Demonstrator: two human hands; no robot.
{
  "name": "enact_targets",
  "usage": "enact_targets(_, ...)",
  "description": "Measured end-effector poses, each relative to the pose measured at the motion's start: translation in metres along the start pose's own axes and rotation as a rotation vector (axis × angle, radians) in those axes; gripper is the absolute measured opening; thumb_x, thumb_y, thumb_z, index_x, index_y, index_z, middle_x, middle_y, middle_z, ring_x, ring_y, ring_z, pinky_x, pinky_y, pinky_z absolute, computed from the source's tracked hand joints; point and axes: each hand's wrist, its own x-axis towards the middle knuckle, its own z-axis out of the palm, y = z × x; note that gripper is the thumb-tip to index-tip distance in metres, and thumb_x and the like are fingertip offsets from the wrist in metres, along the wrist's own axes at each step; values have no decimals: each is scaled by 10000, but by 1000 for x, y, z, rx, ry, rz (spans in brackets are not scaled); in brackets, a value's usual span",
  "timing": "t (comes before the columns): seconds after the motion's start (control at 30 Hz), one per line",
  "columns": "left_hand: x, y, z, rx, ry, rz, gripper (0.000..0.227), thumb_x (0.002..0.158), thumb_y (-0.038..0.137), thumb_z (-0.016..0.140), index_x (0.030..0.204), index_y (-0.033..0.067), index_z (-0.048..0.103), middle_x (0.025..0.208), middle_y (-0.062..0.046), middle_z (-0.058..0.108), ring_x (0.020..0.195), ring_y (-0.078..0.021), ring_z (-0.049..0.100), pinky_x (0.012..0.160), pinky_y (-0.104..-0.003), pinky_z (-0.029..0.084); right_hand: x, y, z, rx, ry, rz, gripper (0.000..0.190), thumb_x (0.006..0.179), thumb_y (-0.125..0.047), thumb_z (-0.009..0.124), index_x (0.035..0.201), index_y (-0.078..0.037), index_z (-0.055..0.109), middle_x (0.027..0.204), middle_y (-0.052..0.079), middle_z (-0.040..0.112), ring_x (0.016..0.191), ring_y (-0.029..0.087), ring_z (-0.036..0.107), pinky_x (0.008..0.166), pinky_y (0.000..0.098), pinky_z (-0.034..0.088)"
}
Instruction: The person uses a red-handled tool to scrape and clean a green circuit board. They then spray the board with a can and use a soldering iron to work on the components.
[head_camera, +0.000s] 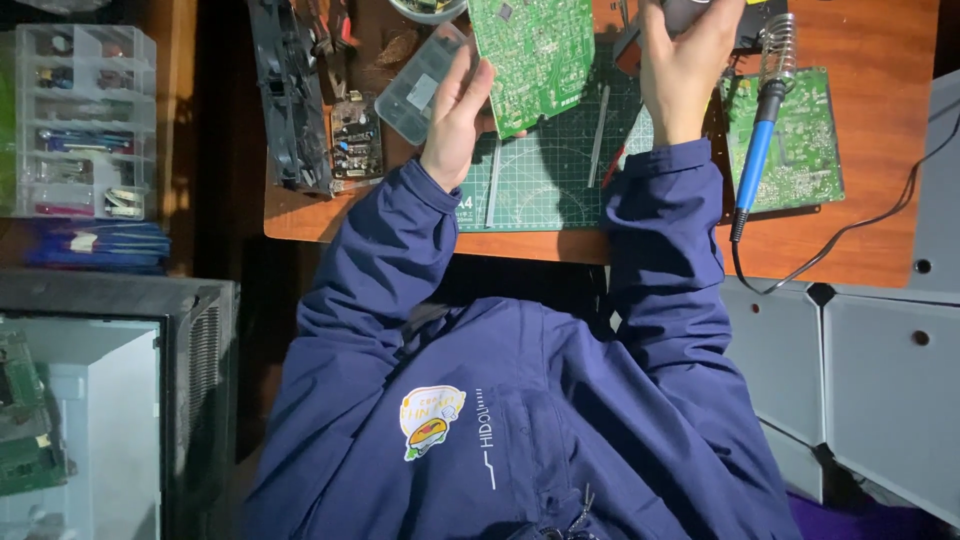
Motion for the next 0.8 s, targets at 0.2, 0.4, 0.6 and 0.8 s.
enact_targets(0.2, 2, 1, -1, -6, 69, -83, 627, 1061, 405, 576, 1552, 129, 301, 1639, -93, 231, 1557, -299, 209, 1323, -459, 215, -12, -103, -33, -62, -10, -127, 41, 1070, -59, 529, 1088, -53, 493, 822, 73, 463, 670, 175, 449, 634, 318, 414)
enact_targets(0.4, -2, -8, -2, -128, 129, -184, 795, 1016, 357, 615, 1579, 113, 109, 1668, -108, 78, 1543, -326, 237, 1299, -436, 236, -63, -61, -54, -427, -416, 121, 122, 1024, -105, 685, 1054, -131, 570, 781, 12, 582, 630, 208, 562, 515, 359, 401)
enact_targets(0.6, -9, -9, -2, -117, 80, -166, 800, 1031, 352, 620, 1582, 162, 72, 1671, -87, 54, 1552, -327, 220, 1308, -463, 279, -60, -58, -52, -518, -617, 283, 123, 1005, -167, 646, 1022, -93, 550, 836, 106, 663, 641, 344, 617, 490, 469, 428)
enact_targets(0.8, -6, 3, 3, 17, 86, -204, 878, 981, 503, 608, 1579, 148, 73, 1671, -104, 55, 1550, -323, 218, 1301, -456, 243, -72, -28, -45, -579, -453, 236, 187, 965, -151, 707, 943, -105, 527, 946, 126, 566, 718, 340, 583, 557, 471, 455)
